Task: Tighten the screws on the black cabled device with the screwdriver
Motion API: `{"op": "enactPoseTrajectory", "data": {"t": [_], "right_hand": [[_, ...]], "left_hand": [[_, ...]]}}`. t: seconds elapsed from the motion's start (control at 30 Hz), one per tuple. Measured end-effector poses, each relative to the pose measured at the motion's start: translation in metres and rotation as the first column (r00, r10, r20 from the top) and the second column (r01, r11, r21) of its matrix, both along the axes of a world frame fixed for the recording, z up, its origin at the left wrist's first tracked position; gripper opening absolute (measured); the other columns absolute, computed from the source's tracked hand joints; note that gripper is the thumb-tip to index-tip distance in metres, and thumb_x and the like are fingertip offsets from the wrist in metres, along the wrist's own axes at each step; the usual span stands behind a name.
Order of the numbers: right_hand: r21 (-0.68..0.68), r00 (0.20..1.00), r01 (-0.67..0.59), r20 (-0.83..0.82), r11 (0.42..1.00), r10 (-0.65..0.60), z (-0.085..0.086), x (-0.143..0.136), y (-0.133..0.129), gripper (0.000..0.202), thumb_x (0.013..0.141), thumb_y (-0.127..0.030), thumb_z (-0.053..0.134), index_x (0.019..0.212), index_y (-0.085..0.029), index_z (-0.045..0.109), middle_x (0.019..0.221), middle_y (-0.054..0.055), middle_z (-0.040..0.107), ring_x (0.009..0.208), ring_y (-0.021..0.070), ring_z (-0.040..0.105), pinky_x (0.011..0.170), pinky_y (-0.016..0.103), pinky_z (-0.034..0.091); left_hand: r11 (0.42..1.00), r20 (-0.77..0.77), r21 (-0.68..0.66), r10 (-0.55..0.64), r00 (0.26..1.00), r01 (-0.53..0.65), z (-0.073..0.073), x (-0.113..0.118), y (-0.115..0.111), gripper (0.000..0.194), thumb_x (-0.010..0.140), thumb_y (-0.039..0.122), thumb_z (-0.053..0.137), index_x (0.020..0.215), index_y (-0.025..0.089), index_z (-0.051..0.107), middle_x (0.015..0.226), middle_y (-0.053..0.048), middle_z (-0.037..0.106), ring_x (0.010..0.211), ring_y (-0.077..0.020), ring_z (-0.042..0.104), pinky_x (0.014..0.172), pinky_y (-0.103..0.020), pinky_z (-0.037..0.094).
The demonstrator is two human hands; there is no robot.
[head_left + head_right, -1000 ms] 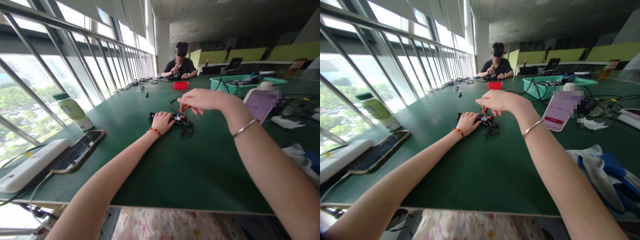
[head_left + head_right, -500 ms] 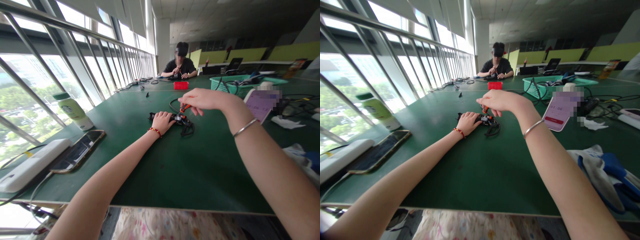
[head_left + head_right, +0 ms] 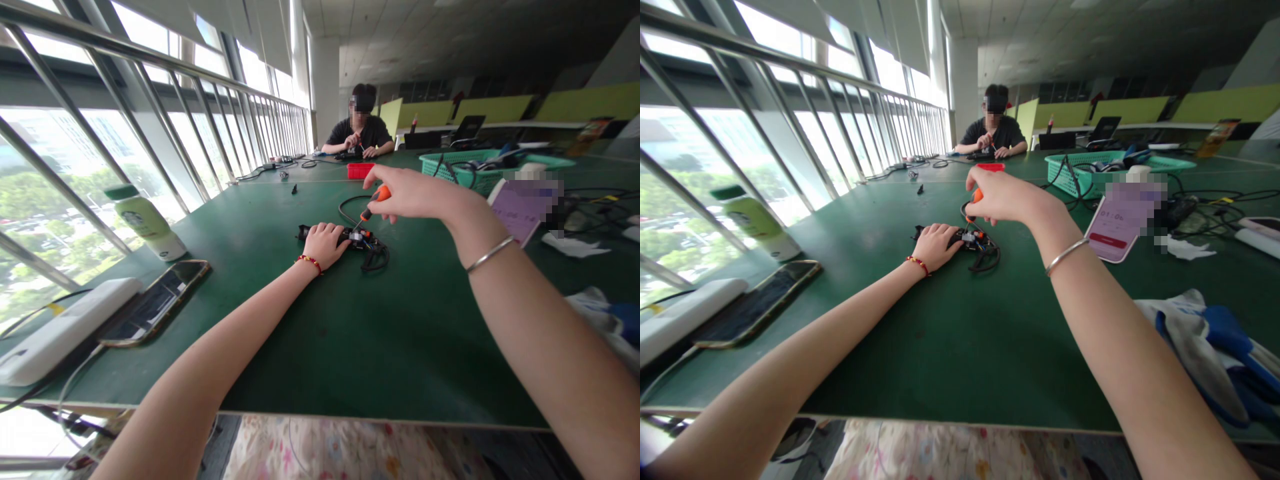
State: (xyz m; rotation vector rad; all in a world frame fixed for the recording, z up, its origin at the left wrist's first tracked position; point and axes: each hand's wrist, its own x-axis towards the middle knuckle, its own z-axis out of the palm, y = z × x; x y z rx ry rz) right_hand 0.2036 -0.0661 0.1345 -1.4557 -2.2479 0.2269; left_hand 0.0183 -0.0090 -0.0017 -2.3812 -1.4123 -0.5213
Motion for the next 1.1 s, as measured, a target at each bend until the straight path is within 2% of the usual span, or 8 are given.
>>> {"op": "enactPoseTrajectory", "data": {"t": [0.13, 0.33, 0.57, 0.7, 0.8, 0.93, 1.0, 1.1], "right_hand": [[-0.054, 1.0, 0.003, -0.011, 0.999, -0.003, 0.001, -0.001, -0.001, 0.018, 0.081, -0.04, 0.057, 0.09, -0.024, 0.055, 0.053, -0.001, 0.059, 0.048, 0.0178, 0.057, 0.056, 0.034, 0.039], [-0.064, 1.0, 0.006, 0.001, 0.998, -0.006, 0.003, -0.005, -0.002, 0.042, 0.086, -0.062, 0.04, 0.079, -0.024, 0.055, 0.045, -0.001, 0.052, 0.039, 0.0143, 0.047, 0.051, 0.033, 0.035], [0.019, 0.995, 0.093, 0.043, 0.996, -0.093, 0.004, -0.008, -0.005, 0.016, 0.083, -0.034, 0.052, 0.093, -0.023, 0.058, 0.06, 0.0, 0.057, 0.054, 0.0148, 0.05, 0.057, 0.031, 0.035], [0.199, 0.997, 0.04, 0.051, 0.979, -0.051, 0.001, -0.01, -0.005, 0.031, 0.073, -0.026, 0.062, 0.103, -0.023, 0.056, 0.081, 0.003, 0.063, 0.066, 0.0168, 0.054, 0.06, 0.03, 0.036], [0.291, 0.997, 0.02, 0.069, 0.957, -0.042, -0.004, -0.012, -0.006, 0.026, 0.075, -0.028, 0.061, 0.1, -0.022, 0.058, 0.085, 0.004, 0.064, 0.07, 0.0181, 0.054, 0.061, 0.029, 0.034], [0.384, 0.988, 0.103, 0.068, 0.918, -0.139, -0.016, -0.012, -0.011, 0.027, 0.089, -0.043, 0.045, 0.089, -0.021, 0.061, 0.069, 0.005, 0.061, 0.062, 0.0185, 0.052, 0.057, 0.029, 0.029], [0.438, 0.982, 0.158, 0.029, 0.885, -0.189, -0.026, -0.01, -0.015, 0.038, 0.092, -0.047, 0.036, 0.08, -0.021, 0.061, 0.061, 0.004, 0.057, 0.059, 0.0191, 0.052, 0.055, 0.029, 0.027], [0.482, 0.976, 0.211, -0.051, 0.851, -0.213, -0.048, -0.003, -0.022, 0.035, 0.091, -0.047, 0.039, 0.079, -0.022, 0.059, 0.055, 0.002, 0.053, 0.056, 0.0193, 0.051, 0.054, 0.029, 0.028]], "left_hand": [[1.0, 0.006, -0.015, -0.002, 1.0, 0.002, 0.002, 0.0, -0.001, 0.041, 0.091, 0.049, 0.043, 0.116, 0.021, 0.059, 0.112, -0.008, 0.063, 0.107, -0.0261, 0.051, 0.093, -0.039, 0.038], [1.0, 0.01, -0.016, 0.002, 1.0, -0.002, 0.003, 0.001, -0.002, 0.039, 0.092, 0.047, 0.042, 0.115, 0.021, 0.059, 0.111, -0.009, 0.063, 0.106, -0.0259, 0.052, 0.092, -0.039, 0.039], [1.0, -0.001, 0.008, -0.008, 1.0, 0.008, -0.001, 0.0, 0.001, 0.041, 0.091, 0.048, 0.043, 0.117, 0.02, 0.058, 0.111, -0.009, 0.063, 0.105, -0.0262, 0.052, 0.092, -0.039, 0.039], [1.0, 0.006, -0.001, -0.003, 1.0, 0.003, -0.001, 0.0, 0.001, 0.04, 0.091, 0.048, 0.043, 0.116, 0.021, 0.058, 0.111, -0.009, 0.063, 0.106, -0.0261, 0.052, 0.093, -0.039, 0.038], [1.0, 0.008, -0.01, -0.007, 1.0, 0.007, 0.0, -0.001, 0.0, 0.041, 0.091, 0.049, 0.043, 0.116, 0.02, 0.058, 0.112, -0.009, 0.062, 0.108, -0.0261, 0.051, 0.094, -0.039, 0.037], [1.0, 0.016, -0.018, -0.001, 1.0, 0.001, 0.001, -0.001, -0.002, 0.042, 0.091, 0.049, 0.043, 0.117, 0.019, 0.058, 0.112, -0.009, 0.063, 0.108, -0.0268, 0.051, 0.094, -0.04, 0.037], [1.0, 0.019, -0.022, 0.0, 1.0, 0.001, 0.002, -0.001, -0.003, 0.042, 0.091, 0.049, 0.044, 0.117, 0.019, 0.058, 0.112, -0.009, 0.063, 0.108, -0.0266, 0.051, 0.095, -0.039, 0.037], [1.0, 0.014, -0.028, -0.004, 1.0, 0.004, 0.003, -0.001, -0.005, 0.042, 0.091, 0.049, 0.044, 0.117, 0.019, 0.058, 0.112, -0.008, 0.063, 0.108, -0.0263, 0.051, 0.095, -0.039, 0.037]]}}
